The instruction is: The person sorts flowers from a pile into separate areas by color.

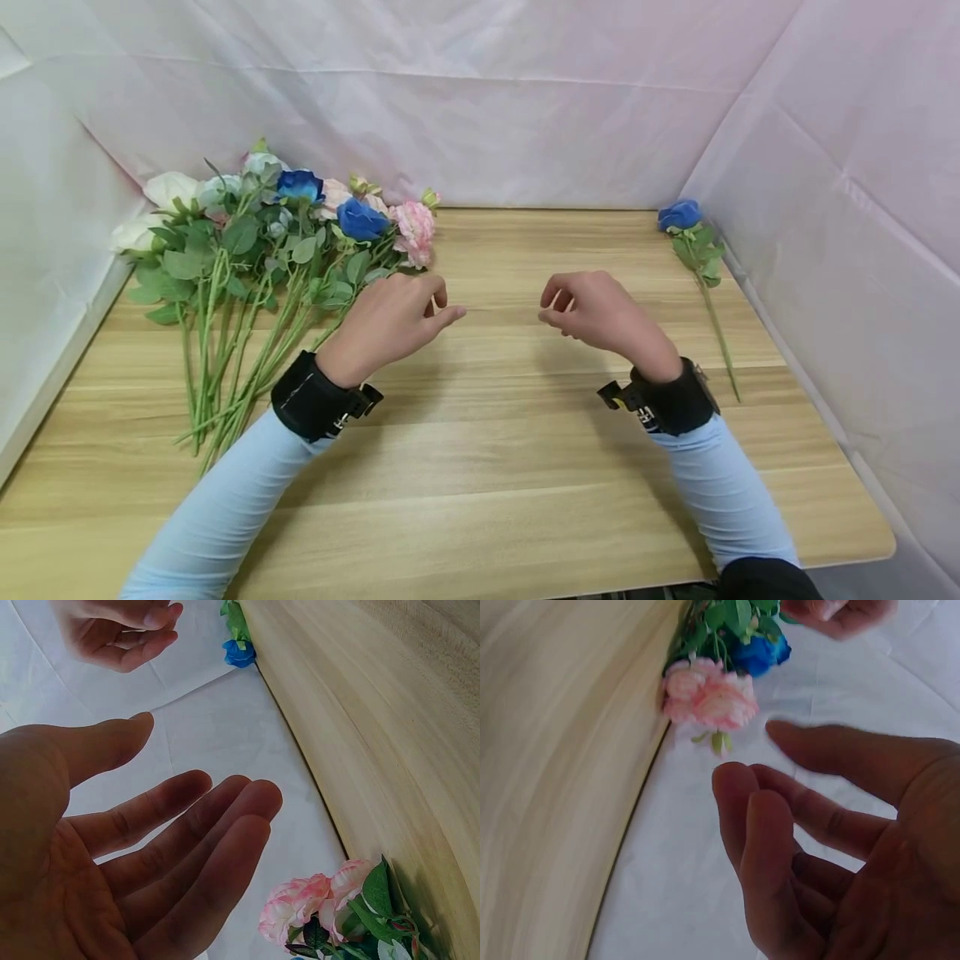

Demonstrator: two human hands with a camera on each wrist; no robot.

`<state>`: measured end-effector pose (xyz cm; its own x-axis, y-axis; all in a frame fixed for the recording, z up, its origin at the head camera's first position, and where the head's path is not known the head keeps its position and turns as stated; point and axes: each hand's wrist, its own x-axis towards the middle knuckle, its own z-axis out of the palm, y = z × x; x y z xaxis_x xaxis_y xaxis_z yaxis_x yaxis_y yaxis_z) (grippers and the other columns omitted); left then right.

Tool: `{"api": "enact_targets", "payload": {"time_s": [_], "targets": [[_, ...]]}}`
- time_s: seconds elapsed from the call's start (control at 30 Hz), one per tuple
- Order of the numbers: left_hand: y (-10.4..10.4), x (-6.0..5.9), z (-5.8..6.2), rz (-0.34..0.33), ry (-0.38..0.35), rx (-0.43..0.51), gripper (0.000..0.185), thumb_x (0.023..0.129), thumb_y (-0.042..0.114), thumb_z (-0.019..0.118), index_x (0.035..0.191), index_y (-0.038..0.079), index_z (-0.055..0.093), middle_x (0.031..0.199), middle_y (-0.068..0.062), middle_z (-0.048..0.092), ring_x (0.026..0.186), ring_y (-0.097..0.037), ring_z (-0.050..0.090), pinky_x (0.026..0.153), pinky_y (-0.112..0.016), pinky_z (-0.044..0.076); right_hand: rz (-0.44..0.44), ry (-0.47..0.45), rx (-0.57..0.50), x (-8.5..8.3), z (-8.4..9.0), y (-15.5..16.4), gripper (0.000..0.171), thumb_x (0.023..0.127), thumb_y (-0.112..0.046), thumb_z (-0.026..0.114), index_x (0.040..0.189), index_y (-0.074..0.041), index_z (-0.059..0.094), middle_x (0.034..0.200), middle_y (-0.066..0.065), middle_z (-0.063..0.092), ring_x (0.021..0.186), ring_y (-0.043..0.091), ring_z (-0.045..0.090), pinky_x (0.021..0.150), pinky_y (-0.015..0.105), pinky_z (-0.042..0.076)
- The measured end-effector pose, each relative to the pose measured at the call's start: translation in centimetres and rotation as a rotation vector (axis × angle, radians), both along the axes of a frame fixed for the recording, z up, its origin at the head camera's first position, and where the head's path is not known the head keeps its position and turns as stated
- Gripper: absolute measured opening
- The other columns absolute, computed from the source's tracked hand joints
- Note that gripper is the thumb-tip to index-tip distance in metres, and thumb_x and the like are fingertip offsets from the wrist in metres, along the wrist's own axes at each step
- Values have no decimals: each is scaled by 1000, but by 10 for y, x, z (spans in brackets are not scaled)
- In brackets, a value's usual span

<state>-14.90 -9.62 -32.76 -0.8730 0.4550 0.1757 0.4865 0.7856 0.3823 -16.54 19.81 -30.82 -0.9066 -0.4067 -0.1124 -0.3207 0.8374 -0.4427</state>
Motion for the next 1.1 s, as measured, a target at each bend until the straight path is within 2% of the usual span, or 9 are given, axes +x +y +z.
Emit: {"api": "enact_targets", "payload": {"time_s": [0.1,0.27,0.53,0.73,0.93,1.0,1.1], "targets": [[0,0,1,5,-6,-6,31,100,43,67,96,12,70,65,0,61,54,-14,54,52,-31,42,36,37,0,2,-3,-7,7,97,-14,68,97,-11,74,82,3,74,64,12,66,62,31,51],[1,-1,3,1,-5,-8,30,100,42,68,97,12,70,66,-1,63,54,-15,54,53,-31,42,48,76,6,4,-5,-10,8,95,-12,68,92,-11,75,78,0,73,63,11,64,65,32,48],[-14,-11,5,29,30,-9,27,100,39,69,101,12,73,86,-4,76,66,-18,66,62,-35,52,50,90,13,6,-4,-10,7,96,-12,69,96,-10,76,80,2,74,63,11,64,65,32,49],[-47,-26,8,136,-2,32,29,101,41,67,98,13,74,81,-5,74,61,-19,61,59,-35,47,49,98,15,6,-4,-9,7,96,-13,69,95,-12,76,80,1,74,62,10,65,65,33,50],[-90,-34,16,249,12,66,36,103,41,64,97,8,77,67,-8,62,55,-23,49,56,-35,34,47,104,25,5,-5,-7,9,96,-13,68,97,-10,76,82,2,75,63,11,65,66,33,50],[-104,-36,18,283,1,67,38,102,41,65,99,6,78,70,-13,65,58,-26,53,56,-38,36,48,107,29,4,-5,-6,9,96,-13,68,97,-11,76,82,3,75,63,11,66,66,33,50],[-123,-40,18,309,-29,51,37,99,38,70,104,2,78,86,-20,74,69,-33,63,63,-45,46,45,116,35,3,-4,-6,8,96,-14,68,96,-12,76,83,3,75,63,11,66,66,34,50]]}}
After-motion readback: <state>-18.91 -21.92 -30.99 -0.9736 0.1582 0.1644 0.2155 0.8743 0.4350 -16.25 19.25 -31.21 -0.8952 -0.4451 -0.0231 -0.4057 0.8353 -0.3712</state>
